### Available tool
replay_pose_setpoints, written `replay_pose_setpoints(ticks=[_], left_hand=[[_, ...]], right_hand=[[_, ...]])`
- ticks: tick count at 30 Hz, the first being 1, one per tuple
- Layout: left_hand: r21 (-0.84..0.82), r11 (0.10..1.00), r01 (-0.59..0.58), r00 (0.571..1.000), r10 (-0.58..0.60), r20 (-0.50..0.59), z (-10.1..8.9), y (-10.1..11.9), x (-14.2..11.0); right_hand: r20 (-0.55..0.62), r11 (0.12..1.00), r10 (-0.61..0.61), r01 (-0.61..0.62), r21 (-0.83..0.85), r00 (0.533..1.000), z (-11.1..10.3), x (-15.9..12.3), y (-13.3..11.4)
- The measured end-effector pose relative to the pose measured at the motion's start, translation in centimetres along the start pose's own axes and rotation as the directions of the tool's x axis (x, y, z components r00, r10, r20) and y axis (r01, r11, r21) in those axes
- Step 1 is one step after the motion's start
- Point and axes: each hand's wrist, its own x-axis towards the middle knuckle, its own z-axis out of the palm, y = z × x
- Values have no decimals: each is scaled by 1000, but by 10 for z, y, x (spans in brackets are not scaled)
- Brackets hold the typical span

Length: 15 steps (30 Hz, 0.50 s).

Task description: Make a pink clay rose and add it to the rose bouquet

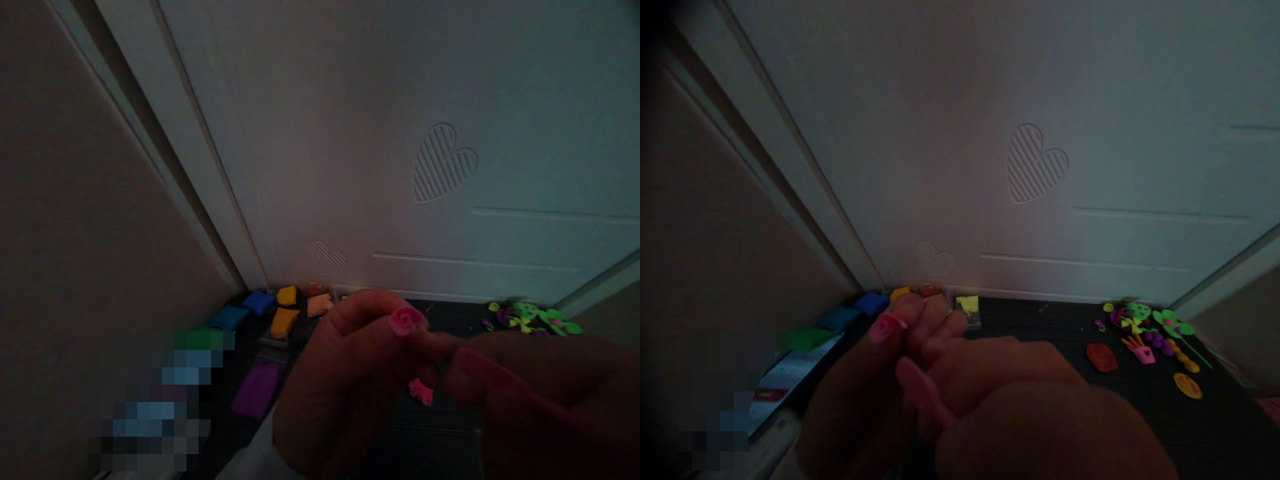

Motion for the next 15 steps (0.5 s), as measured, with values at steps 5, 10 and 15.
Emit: replay_pose_setpoints(ticks=[5, 10, 15], left_hand=[[-52, 999, 2, 999, 0, 42, -4, -1, 3], [-103, 995, -2, 998, 8, 58, -4, -2, 3], [-100, 995, -11, 999, 15, 35, -5, -3, 2]], right_hand=[[78, 995, -23, 15, 98, 997, 3, 4, -2], [57, 974, -35, 22, 225, 998, 0, -4, -14], [-58, 990, -9, 17, 143, 998, 5, -15, -15]])
